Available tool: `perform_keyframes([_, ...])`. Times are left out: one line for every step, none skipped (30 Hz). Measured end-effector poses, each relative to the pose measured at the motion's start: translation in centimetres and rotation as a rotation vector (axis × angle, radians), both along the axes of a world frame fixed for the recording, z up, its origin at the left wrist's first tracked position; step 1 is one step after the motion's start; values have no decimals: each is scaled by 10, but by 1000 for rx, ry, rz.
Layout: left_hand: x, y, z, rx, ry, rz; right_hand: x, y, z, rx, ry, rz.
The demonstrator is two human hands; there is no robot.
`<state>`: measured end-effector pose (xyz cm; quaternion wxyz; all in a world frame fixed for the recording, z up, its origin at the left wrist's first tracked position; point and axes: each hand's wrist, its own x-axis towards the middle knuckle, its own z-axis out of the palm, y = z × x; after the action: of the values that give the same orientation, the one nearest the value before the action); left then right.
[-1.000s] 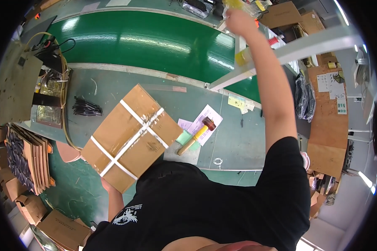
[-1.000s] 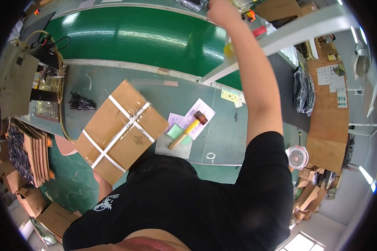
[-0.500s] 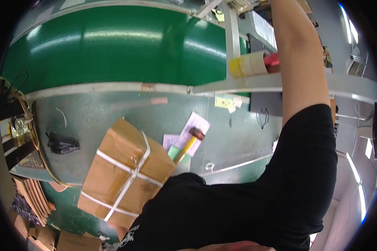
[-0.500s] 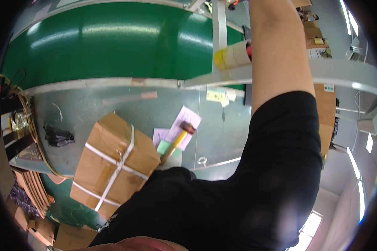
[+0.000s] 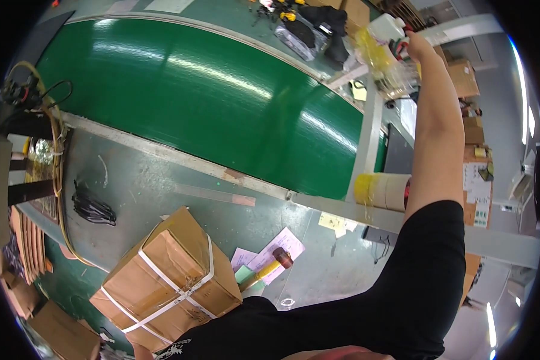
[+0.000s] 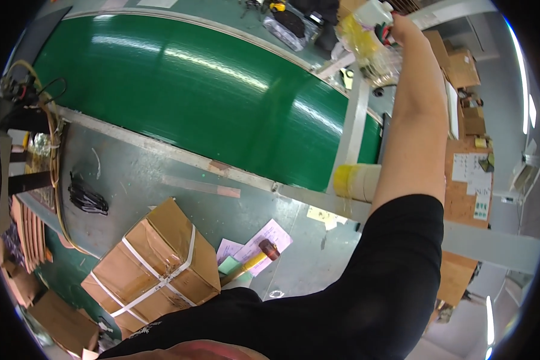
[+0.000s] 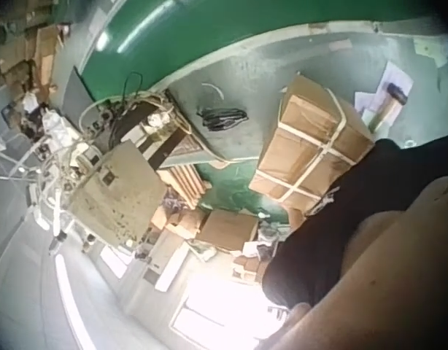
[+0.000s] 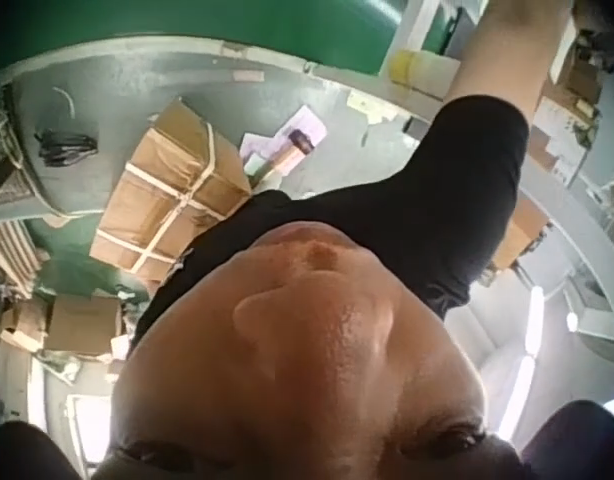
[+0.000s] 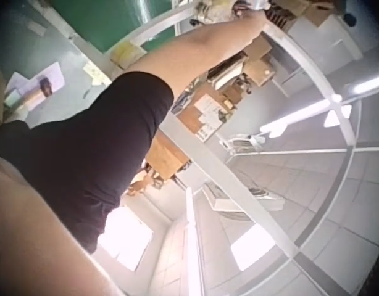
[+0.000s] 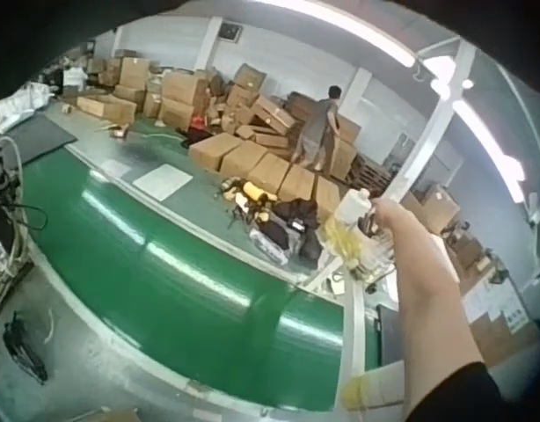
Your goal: Unpack bicycle saddles from a cardboard box using a utility knife and organize them on a workbench.
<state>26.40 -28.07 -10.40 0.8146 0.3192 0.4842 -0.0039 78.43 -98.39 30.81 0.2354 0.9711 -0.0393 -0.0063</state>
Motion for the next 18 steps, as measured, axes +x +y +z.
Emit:
perform_keyframes([8, -8, -5, -20, -15, 0, -5, -23, 5, -2, -25, 9])
perform_keyframes([16, -15, -8, -38, -29, -1, -8, -38, 10, -4, -48, 17])
perform_keyframes([17, -7, -9, -23, -35, 13, -6, -24, 1, 17, -48, 40])
perform_keyframes([20, 1, -9, -9, -42, 26, -9, -12, -8, -37, -52, 50])
perform_keyframes([25, 8, -6, 1, -48, 32, -14, -3, -14, -95, -56, 53])
perform_keyframes([29, 13, -7, 5, -58, 35, -17, 2, -14, -86, -61, 65])
perform_keyframes([34, 19, -7, 10, -68, 38, -19, 8, -14, -133, -39, 69])
perform_keyframes([46, 18, -5, 3, -83, 34, -21, 10, -7, -191, -20, 65])
perform_keyframes([53, 20, -6, -3, -97, 29, -23, 2, 4, -207, 4, 60])
perform_keyframes([61, 23, -6, -9, -113, 23, -22, -4, 19, -209, -6, 62])
perform_keyframes([71, 23, -3, -14, -123, 15, -21, -6, 36, -212, -7, -25])
perform_keyframes([76, 28, -2, -15, -132, 11, -21, -1, 52, -210, -8, -110])
perform_keyframes([81, 32, -1, -17, -142, 6, -20, 5, 66, -207, -12, -106])
perform_keyframes([82, 34, 3, -21, -139, -5, -23, 12, 73, -209, -116, -84])
perform_keyframes([83, 37, 3, -27, -142, -14, -24, 17, 86, -212, -226, -61])
perform_keyframes([84, 40, 3, -32, -145, -21, -23, 23, 97, -212, -223, -58])
perform_keyframes([85, 43, 6, -37, -143, -27, -16, 26, 104, -213, -283, 1])
perform_keyframes([72, 58, 5, -24, -125, -22, -8, 35, 99, -192, -330, 72])
